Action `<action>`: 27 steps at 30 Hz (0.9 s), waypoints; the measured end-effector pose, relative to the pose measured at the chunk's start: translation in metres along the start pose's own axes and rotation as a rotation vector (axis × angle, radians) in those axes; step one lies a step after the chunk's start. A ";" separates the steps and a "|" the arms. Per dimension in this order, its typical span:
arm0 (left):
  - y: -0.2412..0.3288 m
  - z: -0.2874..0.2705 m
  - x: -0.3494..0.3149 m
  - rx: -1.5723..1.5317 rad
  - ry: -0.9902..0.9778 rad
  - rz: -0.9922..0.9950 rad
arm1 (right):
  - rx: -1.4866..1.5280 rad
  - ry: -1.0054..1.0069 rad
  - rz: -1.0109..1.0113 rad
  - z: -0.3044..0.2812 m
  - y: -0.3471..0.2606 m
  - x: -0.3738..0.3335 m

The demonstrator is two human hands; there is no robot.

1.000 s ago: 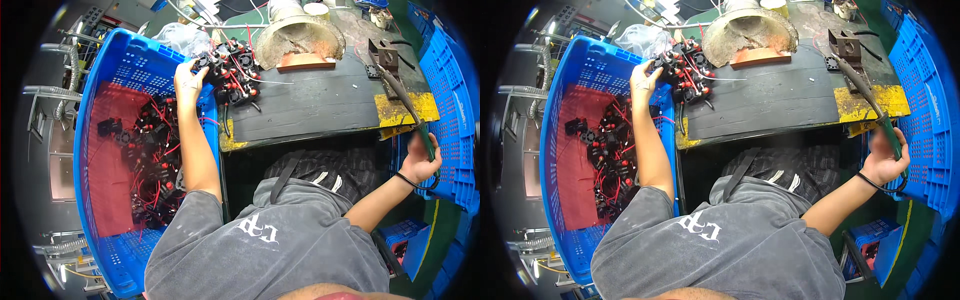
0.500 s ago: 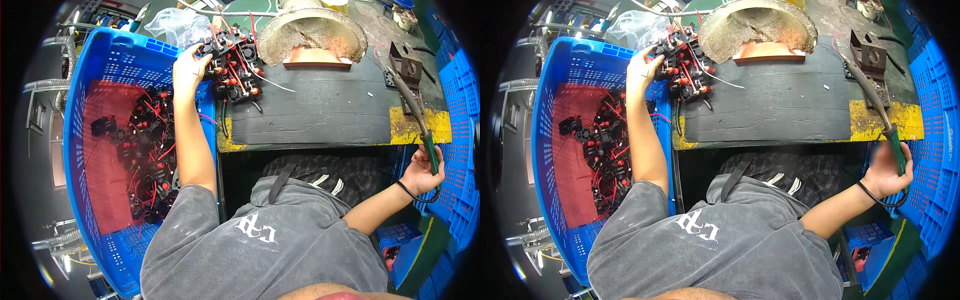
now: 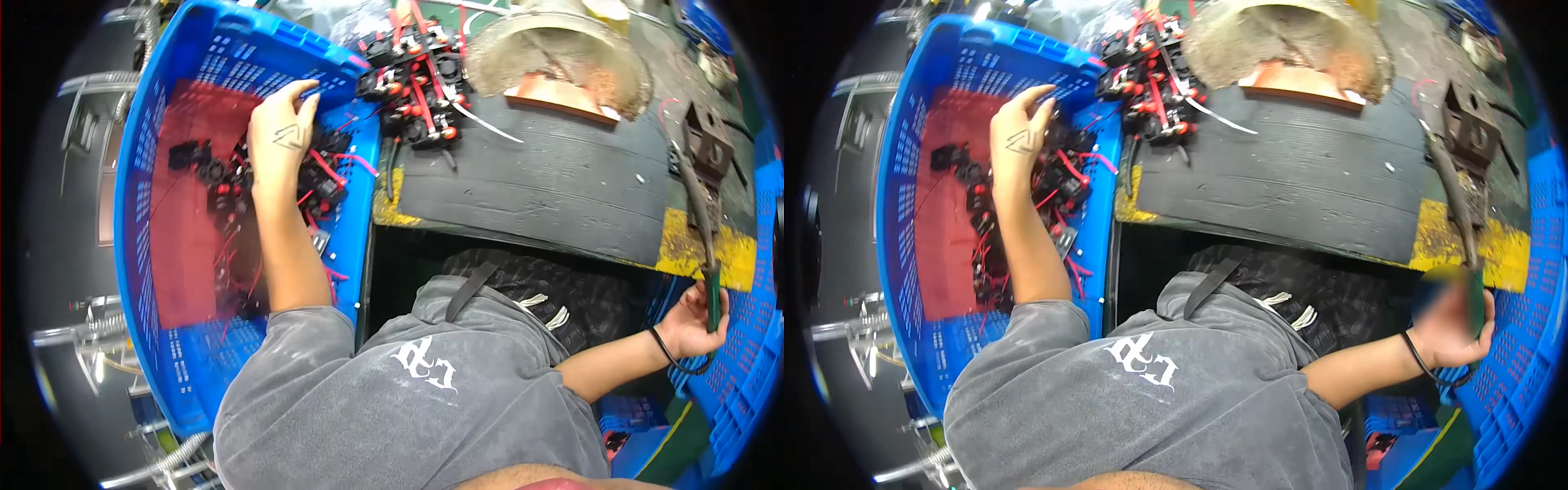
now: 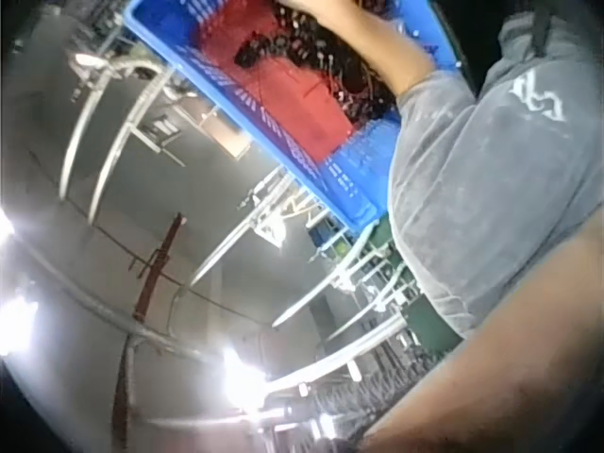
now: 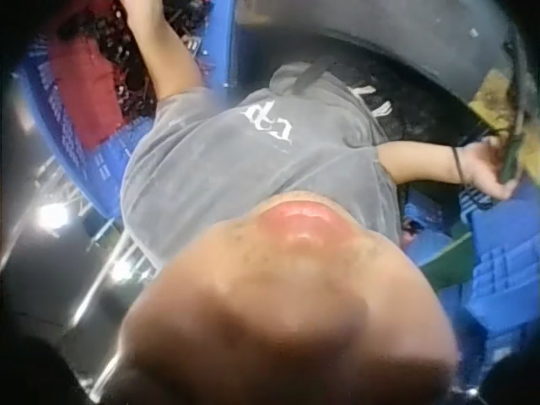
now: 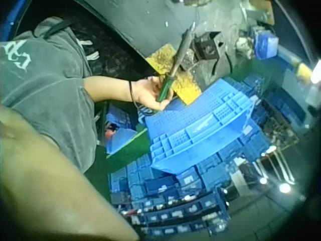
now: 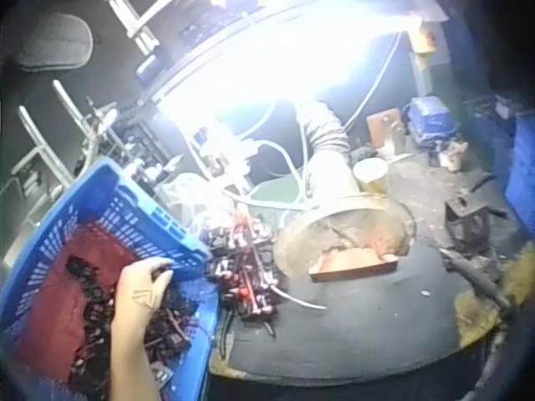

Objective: Soldering wires onto small electronic cooling fans at a factory assembly station.

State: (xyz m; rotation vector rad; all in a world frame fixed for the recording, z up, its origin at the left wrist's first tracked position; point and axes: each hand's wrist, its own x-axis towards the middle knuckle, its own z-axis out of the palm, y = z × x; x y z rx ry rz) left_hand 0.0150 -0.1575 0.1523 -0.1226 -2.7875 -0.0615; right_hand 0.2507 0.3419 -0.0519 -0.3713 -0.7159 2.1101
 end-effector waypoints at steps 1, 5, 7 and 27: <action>-0.009 -0.013 -0.008 0.011 0.018 0.013 | -0.028 0.047 -0.011 -0.006 0.000 0.004; -0.055 -0.052 -0.020 0.254 -0.039 0.034 | 0.011 -0.108 0.073 -0.013 0.003 0.012; -0.073 -0.058 -0.020 0.340 -0.073 0.110 | -0.029 -0.059 0.084 -0.009 0.009 0.014; -0.088 0.006 0.038 0.303 -0.513 0.597 | -0.026 -0.065 0.030 -0.033 -0.007 0.012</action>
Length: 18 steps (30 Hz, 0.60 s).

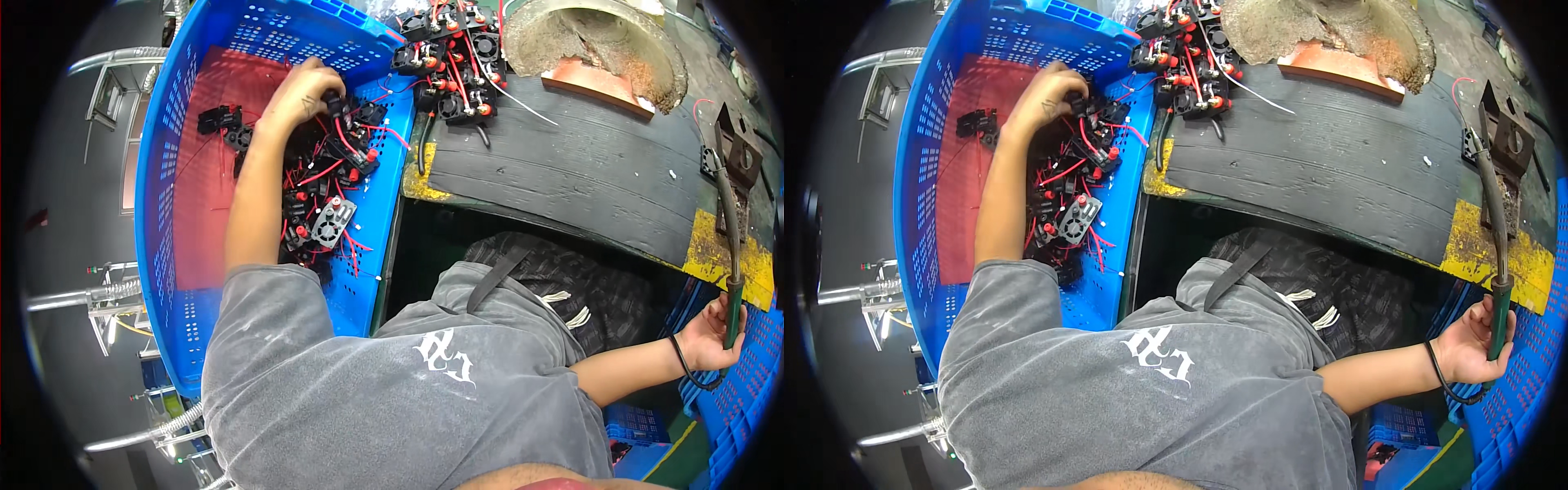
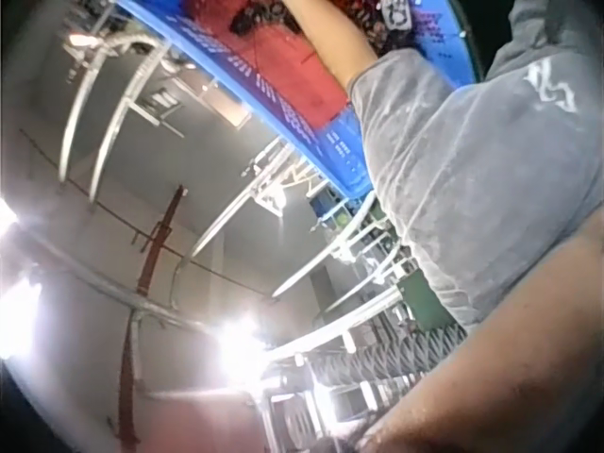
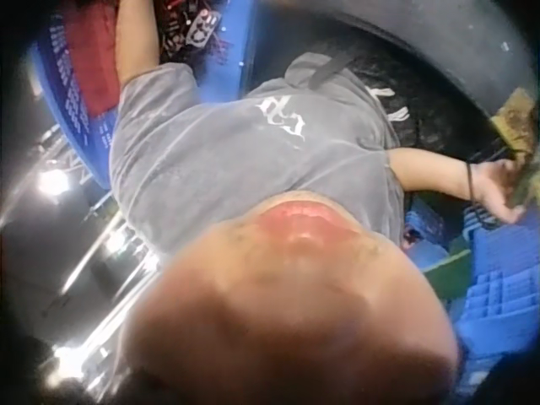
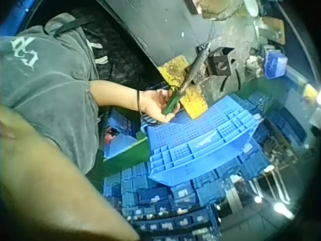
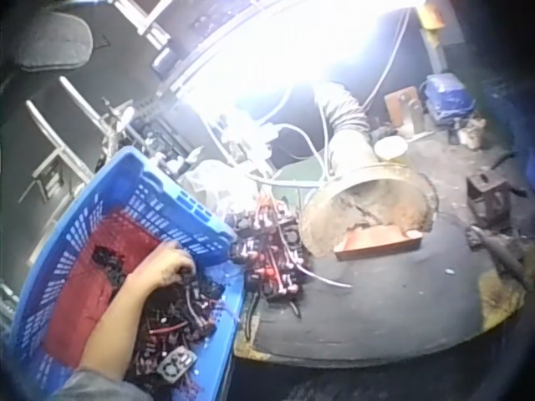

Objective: Soldering wires onto small electronic cooling fans at a factory assembly station.

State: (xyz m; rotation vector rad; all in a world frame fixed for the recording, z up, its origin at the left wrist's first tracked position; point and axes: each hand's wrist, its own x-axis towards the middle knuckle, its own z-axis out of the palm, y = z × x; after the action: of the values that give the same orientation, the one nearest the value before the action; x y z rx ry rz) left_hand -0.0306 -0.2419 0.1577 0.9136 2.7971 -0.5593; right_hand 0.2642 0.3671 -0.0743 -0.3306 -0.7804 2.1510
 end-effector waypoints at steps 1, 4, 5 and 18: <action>-0.006 -0.005 -0.004 -0.067 0.076 0.035 | 0.008 -0.032 0.016 0.000 0.000 0.001; -0.005 -0.015 -0.017 -0.194 0.139 0.006 | -0.064 0.050 -0.046 0.002 0.002 0.001; -0.002 -0.018 -0.024 -0.259 0.156 -0.061 | -0.062 0.049 -0.049 0.003 0.002 0.002; -0.022 -0.027 -0.076 -0.541 0.674 -0.399 | -0.068 0.021 -0.064 0.005 -0.003 0.004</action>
State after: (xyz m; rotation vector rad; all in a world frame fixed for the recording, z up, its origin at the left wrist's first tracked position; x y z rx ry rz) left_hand 0.0168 -0.2886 0.2076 0.4784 3.4502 0.5826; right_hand 0.2611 0.3693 -0.0684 -0.3584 -0.8420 2.0616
